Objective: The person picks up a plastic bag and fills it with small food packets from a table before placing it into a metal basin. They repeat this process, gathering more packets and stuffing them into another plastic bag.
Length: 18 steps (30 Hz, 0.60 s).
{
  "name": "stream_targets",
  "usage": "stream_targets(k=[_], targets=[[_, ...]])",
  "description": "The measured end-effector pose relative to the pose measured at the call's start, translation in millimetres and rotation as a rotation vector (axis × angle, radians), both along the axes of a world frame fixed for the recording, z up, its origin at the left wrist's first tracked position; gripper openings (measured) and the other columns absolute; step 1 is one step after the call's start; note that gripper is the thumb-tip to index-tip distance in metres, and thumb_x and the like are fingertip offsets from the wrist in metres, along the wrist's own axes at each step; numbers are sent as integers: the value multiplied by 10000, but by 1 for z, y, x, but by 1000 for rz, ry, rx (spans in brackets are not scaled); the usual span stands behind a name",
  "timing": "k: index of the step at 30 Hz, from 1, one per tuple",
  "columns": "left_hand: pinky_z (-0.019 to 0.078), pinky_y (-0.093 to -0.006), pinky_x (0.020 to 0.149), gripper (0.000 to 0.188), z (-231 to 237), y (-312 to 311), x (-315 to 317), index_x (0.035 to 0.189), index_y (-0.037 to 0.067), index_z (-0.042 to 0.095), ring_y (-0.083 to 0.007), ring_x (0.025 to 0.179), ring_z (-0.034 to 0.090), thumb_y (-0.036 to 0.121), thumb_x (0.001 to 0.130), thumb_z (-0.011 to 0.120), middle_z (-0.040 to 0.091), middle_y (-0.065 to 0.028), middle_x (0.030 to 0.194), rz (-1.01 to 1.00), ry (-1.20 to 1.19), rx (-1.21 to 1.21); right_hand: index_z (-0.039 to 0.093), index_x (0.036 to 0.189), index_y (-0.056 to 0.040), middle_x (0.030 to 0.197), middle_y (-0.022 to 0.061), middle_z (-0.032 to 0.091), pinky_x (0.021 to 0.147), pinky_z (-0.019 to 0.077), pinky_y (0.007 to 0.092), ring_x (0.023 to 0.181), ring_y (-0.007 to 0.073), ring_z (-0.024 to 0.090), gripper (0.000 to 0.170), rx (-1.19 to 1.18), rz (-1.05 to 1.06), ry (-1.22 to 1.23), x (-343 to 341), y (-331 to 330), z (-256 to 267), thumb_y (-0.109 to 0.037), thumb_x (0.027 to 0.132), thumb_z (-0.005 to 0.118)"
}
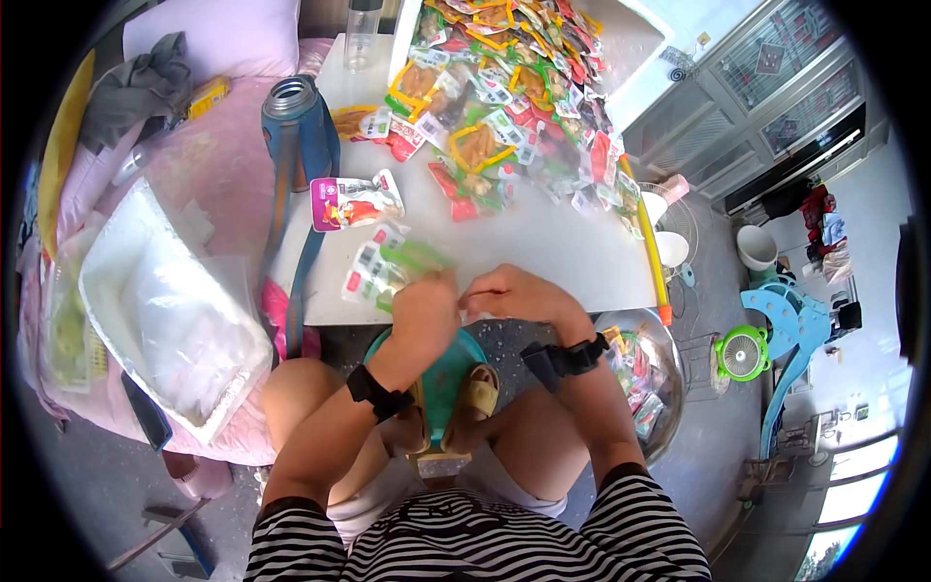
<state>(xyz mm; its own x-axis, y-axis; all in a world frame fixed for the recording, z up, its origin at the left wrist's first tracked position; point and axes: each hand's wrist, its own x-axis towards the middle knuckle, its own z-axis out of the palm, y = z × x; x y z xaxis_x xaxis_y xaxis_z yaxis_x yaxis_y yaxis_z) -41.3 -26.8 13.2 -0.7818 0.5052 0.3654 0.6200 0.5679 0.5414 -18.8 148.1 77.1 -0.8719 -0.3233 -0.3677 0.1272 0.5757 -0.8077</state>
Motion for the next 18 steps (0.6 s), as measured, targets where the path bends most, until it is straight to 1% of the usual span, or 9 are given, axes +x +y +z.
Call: stream_targets(k=[1, 2, 4, 5, 7, 10, 13, 16, 18], targets=[[515, -420, 547, 103, -1, 1, 2, 791, 6, 592, -350, 639, 637, 50, 699, 605, 606, -173, 735, -6, -10, -82, 661, 824, -25, 677, 30, 613, 516, 407, 254, 564, 102, 510, 212, -40, -87, -81, 0, 8, 8, -217, 851, 577], [524, -406, 549, 105, -2, 2, 3, 789, 4, 599, -335, 645, 647, 51, 695, 607, 612, -172, 738, -12, -20, -164, 663, 831, -26, 684, 26, 616, 512, 406, 249, 558, 99, 507, 228, 10, -184, -19, -4, 15, 12, -233, 855, 573], [531, -381, 550, 104, -3, 5, 7, 780, 4, 613, -308, 654, 658, 34, 680, 609, 620, -165, 744, -29, 15, -217, 668, 847, -28, 697, 17, 622, 502, 404, 239, 548, 93, 502, 260, 106, -380, 108, -19, 28, 17, -267, 865, 565], [535, -368, 551, 106, -3, 5, 8, 775, 4, 621, -295, 658, 663, 26, 673, 609, 625, -161, 746, -38, 34, -247, 668, 851, -27, 716, 22, 634, 519, 415, 247, 557, 110, 515, 277, 193, -359, 203, -30, 33, 16, -279, 871, 554], [529, -389, 550, 101, -4, 3, 8, 775, 0, 606, -320, 636, 648, 19, 678, 584, 623, -166, 737, -60, 27, -226, 667, 858, -26, 756, 31, 657, 552, 439, 264, 576, 144, 540, 310, 366, -314, 389, -58, 43, 12, -304, 885, 532], [526, -398, 548, 82, -3, 1, 6, 759, 2, 599, -336, 619, 639, 15, 683, 569, 623, -168, 731, -71, 29, -203, 645, 997, -41, 913, 88, 671, 691, 486, 361, 787, 232, 609, 324, 576, -273, 629, -100, 34, 8, -318, 895, 512], [526, -365, 554, 85, 3, -3, 3, 744, 18, 619, -309, 628, 646, 6, 665, 589, 621, -154, 729, -54, 32, -231, 613, 1025, -60, 1006, 149, 632, 844, 441, 443, 1005, 366, 542, 283, 454, -350, 1080, -146, 16, -18, -277, 865, 527], [522, -352, 548, 87, 5, -7, -2, 730, 27, 625, -298, 628, 648, 1, 652, 597, 617, -151, 723, -31, 38, -230, 612, 1072, -89, 1074, 138, 621, 904, 392, 556, 1111, 381, 489, 306, 672, -310, 928, -171, 10, -25, -302, 870, 523], [517, -372, 535, 62, 4, -10, -5, 714, 21, 605, -317, 610, 638, 3, 658, 586, 610, -160, 708, -24, 38, -200, 619, 1091, -120, 1129, 107, 610, 899, 355, 633, 1124, 396, 479, 324, 997, -146, 904, -172, 20, -27, -337, 875, 510]])
